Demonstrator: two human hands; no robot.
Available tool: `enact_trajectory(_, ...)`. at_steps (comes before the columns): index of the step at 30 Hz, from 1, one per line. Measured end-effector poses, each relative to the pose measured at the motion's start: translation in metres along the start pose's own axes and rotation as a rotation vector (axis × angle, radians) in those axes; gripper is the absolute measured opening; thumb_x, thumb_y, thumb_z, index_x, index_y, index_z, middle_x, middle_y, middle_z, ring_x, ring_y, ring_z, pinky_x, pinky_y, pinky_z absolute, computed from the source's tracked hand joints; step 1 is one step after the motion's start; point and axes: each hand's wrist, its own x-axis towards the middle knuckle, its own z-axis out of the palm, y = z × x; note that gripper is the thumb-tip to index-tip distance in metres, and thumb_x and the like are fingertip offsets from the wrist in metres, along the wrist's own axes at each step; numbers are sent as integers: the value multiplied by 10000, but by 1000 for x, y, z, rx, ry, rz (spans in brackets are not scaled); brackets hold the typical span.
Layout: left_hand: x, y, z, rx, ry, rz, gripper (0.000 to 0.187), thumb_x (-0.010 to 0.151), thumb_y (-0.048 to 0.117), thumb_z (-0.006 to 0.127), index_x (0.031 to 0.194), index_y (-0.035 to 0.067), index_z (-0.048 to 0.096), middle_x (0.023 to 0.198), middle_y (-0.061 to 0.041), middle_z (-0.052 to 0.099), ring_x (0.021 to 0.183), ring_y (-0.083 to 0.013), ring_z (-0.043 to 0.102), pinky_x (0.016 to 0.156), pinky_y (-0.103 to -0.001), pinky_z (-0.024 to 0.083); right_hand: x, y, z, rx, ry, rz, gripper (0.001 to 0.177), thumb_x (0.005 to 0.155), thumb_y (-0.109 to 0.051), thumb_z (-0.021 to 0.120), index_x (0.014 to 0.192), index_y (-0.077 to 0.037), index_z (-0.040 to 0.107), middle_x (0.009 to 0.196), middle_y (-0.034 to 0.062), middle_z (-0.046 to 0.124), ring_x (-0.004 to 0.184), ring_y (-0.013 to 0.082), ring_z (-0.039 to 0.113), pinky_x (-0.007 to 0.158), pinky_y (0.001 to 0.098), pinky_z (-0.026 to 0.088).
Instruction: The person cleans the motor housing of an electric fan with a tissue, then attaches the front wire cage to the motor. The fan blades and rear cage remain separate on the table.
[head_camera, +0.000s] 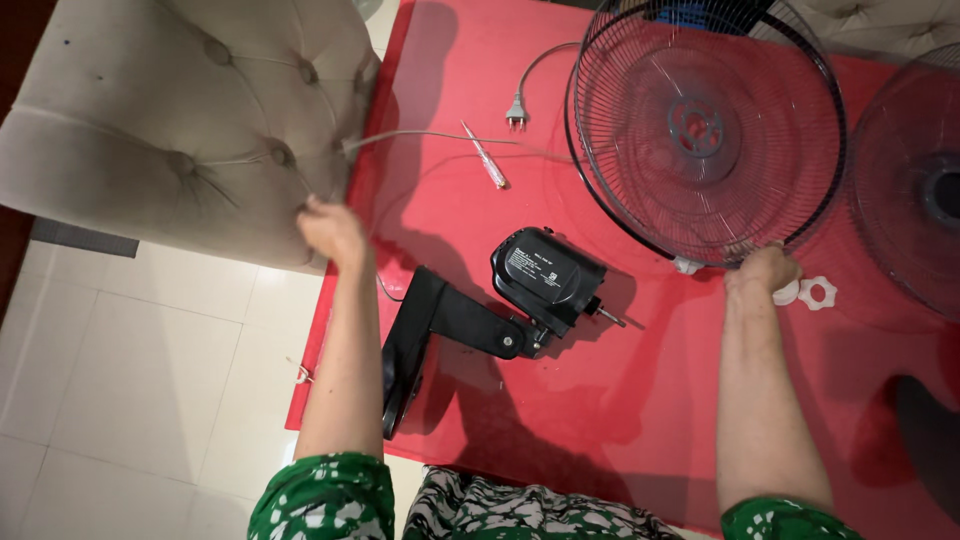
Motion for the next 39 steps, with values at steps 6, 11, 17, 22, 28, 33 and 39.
enact_trajectory(6,13,-58,-33,-442,337,-141,368,1011,172,406,1238,-107,480,1178,-319,617,901,-404,705,730,-463,614,-5,10,-4,34,-18,25,185,1092,-130,458,1022,38,426,676,87,555,459,180,507,394,380,445)
enact_trajectory(11,-14,-64,-59,18,151,97,406,997,131,505,1319,-114,469,1332,-328,545,1129,-465,618,967,-525,527,-11,14,-6,4,-2,68,250,1100,-223,424,1048,22,420,669,86,560,446,158,495,400,342,454)
enact_trajectory(17,-103,18,-75,157,124,766,738,797,122,786,1448,-30,472,1496,-260,410,1377,-472,391,1116,-591,339,-5,7,-7,-52,61,56,322,1122,-241,428,1166,78,443,775,101,651,493,137,519,431,318,449)
enact_trajectory(22,-130,84,-20,67,-690,1150,315,849,32,726,1143,143,752,1271,-66,705,1292,-304,580,1110,-442,451,0,6,-7,-13,63,100,380,1118,-268,434,1253,88,424,842,122,672,517,145,542,435,302,455)
enact_trajectory(28,-151,106,88,352,-1288,819,261,812,216,792,1061,136,797,986,-72,791,936,-234,751,878,-379,580,8,13,-10,-41,81,97,308,1103,-265,416,1208,22,457,835,114,674,515,148,541,422,303,452)
enact_trajectory(33,-187,115,126,709,-1370,771,396,570,238,892,960,196,837,948,-51,799,924,-209,779,859,-351,613,13,23,-15,-123,98,52,275,1096,-261,436,1120,0,522,835,78,677,539,140,597,407,315,443)
enact_trajectory(39,-207,115,135,881,-1260,972,443,503,349,983,854,149,804,968,-101,769,947,-255,745,863,-382,598,14,26,-19,-164,92,100,277,1039,-248,428,1193,-25,481,1039,145,696,780,247,697,545,392,530)
